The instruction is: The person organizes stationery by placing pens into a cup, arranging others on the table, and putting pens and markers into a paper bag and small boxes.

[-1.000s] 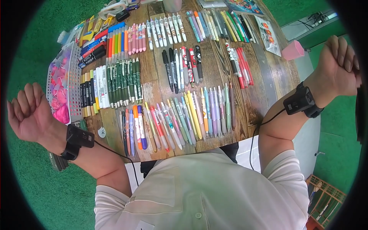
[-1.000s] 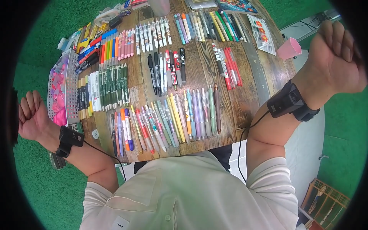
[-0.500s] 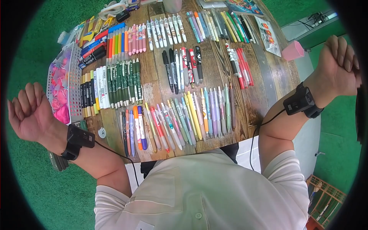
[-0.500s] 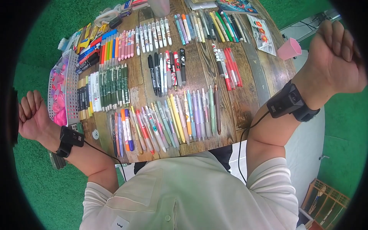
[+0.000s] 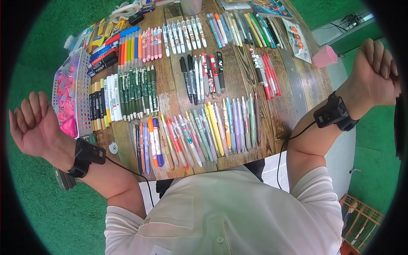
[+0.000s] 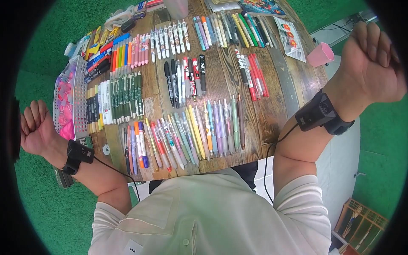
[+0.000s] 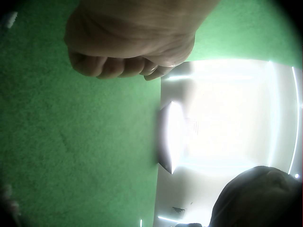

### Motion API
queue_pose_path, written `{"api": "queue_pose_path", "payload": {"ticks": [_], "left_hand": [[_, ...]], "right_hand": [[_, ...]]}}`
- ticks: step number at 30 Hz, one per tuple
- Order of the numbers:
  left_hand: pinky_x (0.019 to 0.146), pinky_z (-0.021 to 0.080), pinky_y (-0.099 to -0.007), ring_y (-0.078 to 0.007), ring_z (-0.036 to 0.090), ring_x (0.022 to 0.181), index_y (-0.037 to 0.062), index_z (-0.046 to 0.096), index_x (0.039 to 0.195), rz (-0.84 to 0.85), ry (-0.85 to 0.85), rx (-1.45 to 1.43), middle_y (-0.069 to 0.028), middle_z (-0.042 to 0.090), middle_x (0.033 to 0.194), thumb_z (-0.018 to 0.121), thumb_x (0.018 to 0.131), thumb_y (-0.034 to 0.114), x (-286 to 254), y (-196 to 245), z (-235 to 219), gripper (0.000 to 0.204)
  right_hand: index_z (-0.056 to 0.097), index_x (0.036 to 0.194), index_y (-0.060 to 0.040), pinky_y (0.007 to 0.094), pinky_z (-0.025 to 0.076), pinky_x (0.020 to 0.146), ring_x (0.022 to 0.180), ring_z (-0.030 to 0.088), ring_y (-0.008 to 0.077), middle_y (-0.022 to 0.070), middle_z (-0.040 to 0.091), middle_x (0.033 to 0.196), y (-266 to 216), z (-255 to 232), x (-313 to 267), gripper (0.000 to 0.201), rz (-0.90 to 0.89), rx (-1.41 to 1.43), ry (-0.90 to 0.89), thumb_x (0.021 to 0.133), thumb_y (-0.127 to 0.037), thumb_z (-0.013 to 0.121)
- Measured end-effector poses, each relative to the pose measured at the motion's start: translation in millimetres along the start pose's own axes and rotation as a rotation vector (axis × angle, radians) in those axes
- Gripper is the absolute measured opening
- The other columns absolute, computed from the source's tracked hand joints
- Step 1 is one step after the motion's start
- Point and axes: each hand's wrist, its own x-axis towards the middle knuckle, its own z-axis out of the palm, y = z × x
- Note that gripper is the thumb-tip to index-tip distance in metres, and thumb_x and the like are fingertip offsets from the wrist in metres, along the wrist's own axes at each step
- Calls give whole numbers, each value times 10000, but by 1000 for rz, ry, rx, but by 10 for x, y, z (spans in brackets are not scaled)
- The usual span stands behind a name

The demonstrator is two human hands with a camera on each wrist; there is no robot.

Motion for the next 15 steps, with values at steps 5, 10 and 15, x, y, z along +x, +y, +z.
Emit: {"api": "queue_pose_path", "payload": {"ticks": [5,10,15], "left_hand": [[601,240,-311,-126,229,597,193,299,553,20,37,13,33,225,551,514,983,158,-4,-8,21,482],[605,237,-312,-126,226,599,193,295,556,19,45,10,35,219,549,514,986,161,-8,-20,45,484],[606,237,-312,-124,227,598,195,295,555,2,11,-1,37,225,546,511,994,169,-2,-26,50,490]], "right_hand": [[371,653,-200,246,219,350,389,231,92,-65,255,516,177,211,-98,443,-169,-81,-94,1065,-342,448],[381,653,-197,244,215,355,393,230,90,-66,258,517,187,241,-110,439,-155,-9,-87,1061,-340,456],[391,655,-195,243,214,357,394,228,88,-66,260,517,179,225,-102,436,-140,-61,-72,1061,-341,458]]}}
